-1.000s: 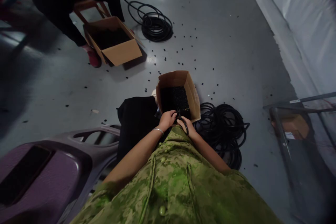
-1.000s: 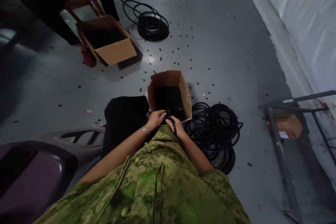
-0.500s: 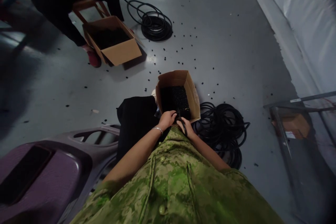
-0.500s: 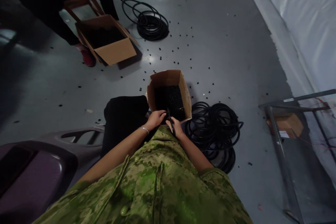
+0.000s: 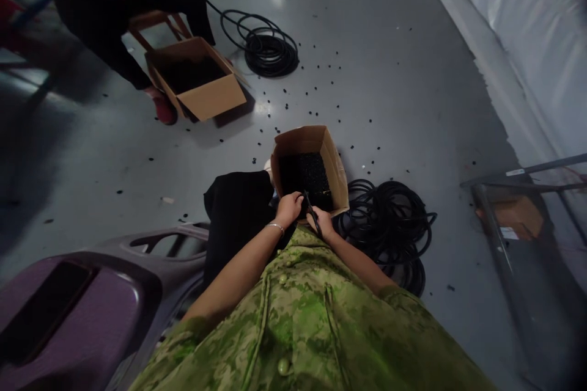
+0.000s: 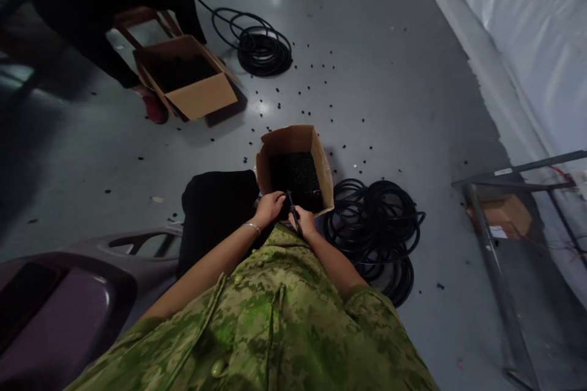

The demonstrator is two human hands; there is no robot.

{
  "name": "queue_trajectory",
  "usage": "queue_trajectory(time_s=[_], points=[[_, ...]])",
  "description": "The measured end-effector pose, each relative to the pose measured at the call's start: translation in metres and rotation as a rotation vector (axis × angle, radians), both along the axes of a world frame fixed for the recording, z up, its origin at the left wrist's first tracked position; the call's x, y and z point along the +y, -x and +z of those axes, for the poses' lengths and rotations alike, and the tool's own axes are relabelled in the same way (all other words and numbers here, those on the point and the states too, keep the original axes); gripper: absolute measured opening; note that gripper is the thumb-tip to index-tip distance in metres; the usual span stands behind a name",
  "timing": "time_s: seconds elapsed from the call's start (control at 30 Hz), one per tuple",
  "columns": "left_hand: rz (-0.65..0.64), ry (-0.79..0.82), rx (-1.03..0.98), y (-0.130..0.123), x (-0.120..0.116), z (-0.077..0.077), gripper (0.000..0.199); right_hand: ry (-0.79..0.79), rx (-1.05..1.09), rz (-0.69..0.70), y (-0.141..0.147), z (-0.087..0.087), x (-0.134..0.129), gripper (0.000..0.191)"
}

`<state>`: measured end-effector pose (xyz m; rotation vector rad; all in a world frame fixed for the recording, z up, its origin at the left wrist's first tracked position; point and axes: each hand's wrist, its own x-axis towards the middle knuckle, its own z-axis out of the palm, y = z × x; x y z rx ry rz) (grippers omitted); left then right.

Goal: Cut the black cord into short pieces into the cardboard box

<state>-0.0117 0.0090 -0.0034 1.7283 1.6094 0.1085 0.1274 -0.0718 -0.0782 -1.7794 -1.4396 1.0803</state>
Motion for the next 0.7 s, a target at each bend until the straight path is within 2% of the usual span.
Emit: queue_trajectory(time_s=[0.47, 0.7], points=[[0.027, 0.02, 0.09, -0.003, 0.005, 0.005, 0.033, -0.005, -0.104, 0.054, -0.001, -0.003, 0.006, 0.023], [0.048, 0.015, 0.109, -0.001, 0.006, 0.007, 0.033, -0.002, -0.146, 0.094, 0.0, -0.002, 0.011, 0.015]])
